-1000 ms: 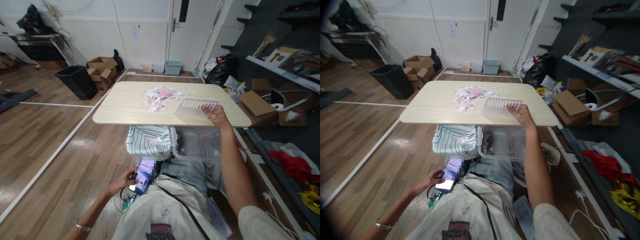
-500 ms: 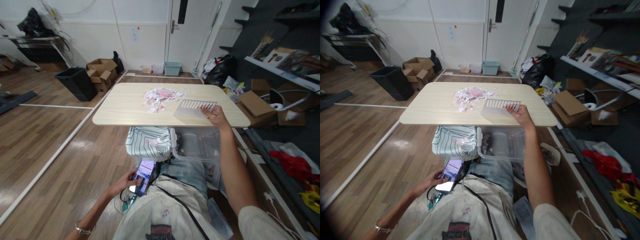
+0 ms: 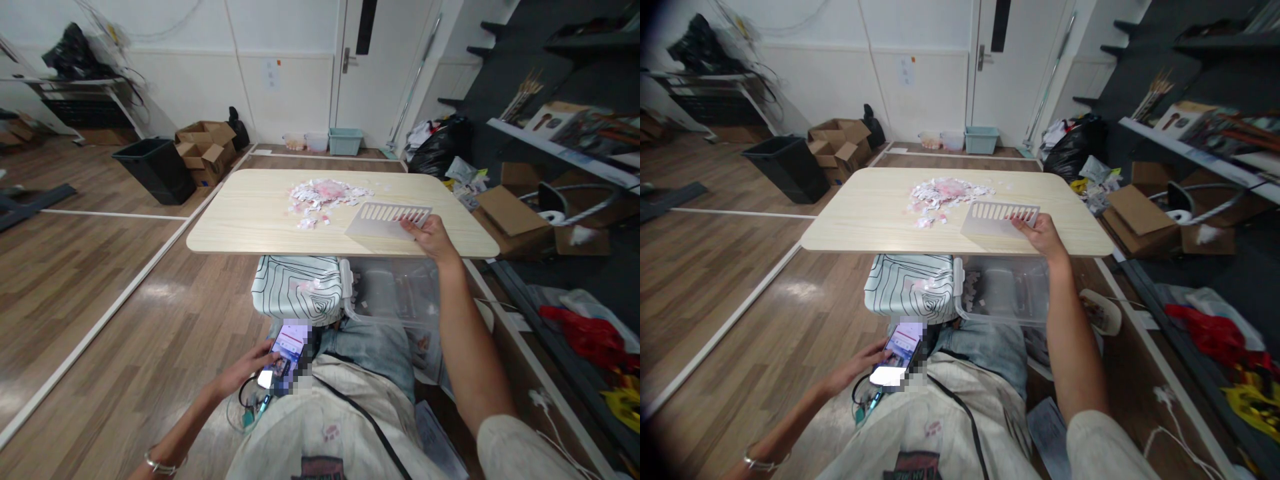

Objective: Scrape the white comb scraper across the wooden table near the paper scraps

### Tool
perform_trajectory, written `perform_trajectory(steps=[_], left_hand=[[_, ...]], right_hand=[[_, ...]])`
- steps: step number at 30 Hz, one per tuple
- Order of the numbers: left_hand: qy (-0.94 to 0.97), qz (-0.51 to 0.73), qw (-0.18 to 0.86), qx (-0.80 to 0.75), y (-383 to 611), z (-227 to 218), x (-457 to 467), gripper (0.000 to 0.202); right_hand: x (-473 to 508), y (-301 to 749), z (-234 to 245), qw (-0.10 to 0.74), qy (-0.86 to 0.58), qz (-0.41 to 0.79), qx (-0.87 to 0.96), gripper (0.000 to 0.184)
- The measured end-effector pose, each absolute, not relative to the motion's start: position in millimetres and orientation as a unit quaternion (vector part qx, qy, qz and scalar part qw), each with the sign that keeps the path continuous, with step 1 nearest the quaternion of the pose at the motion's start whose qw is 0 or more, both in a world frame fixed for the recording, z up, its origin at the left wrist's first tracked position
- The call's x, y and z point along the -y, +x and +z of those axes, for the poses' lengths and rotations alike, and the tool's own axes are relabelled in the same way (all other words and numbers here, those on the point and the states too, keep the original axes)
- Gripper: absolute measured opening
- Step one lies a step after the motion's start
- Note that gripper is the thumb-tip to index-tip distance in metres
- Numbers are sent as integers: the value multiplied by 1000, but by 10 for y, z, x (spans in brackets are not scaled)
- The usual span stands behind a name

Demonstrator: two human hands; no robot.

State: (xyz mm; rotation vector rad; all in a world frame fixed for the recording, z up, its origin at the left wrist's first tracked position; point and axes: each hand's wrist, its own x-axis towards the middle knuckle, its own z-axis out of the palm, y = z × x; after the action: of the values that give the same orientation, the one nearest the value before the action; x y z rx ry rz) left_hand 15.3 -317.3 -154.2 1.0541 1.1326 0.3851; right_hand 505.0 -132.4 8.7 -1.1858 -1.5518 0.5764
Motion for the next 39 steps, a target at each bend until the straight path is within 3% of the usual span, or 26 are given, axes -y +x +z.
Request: perform_trajectory(steps=[11,17,20,25,28,31,39], left_hand=[[573,114,680,-442,179,-1388,3055,53],[732,69,443,-512,114,-805,2957,39],[772,84,410,-478,77,-239,2803,34],[806,228,227,-497,-27,373,2147,26],[785,292,128,-531,-90,359,1553,19],[758,265,57,-593,-53,246,1029,23],[736,162,41,-656,276,7,549,51]], right_hand=[[1319,5028,91,523,-492,248,650,53],[1331,5006,97,517,-492,249,655,52],[1333,4978,105,514,-491,253,657,54],[1360,4918,155,498,-485,261,669,56],[1370,4884,169,499,-480,265,671,54],[1364,4840,150,500,-485,269,665,55],[1354,4677,95,535,-488,235,648,50]])
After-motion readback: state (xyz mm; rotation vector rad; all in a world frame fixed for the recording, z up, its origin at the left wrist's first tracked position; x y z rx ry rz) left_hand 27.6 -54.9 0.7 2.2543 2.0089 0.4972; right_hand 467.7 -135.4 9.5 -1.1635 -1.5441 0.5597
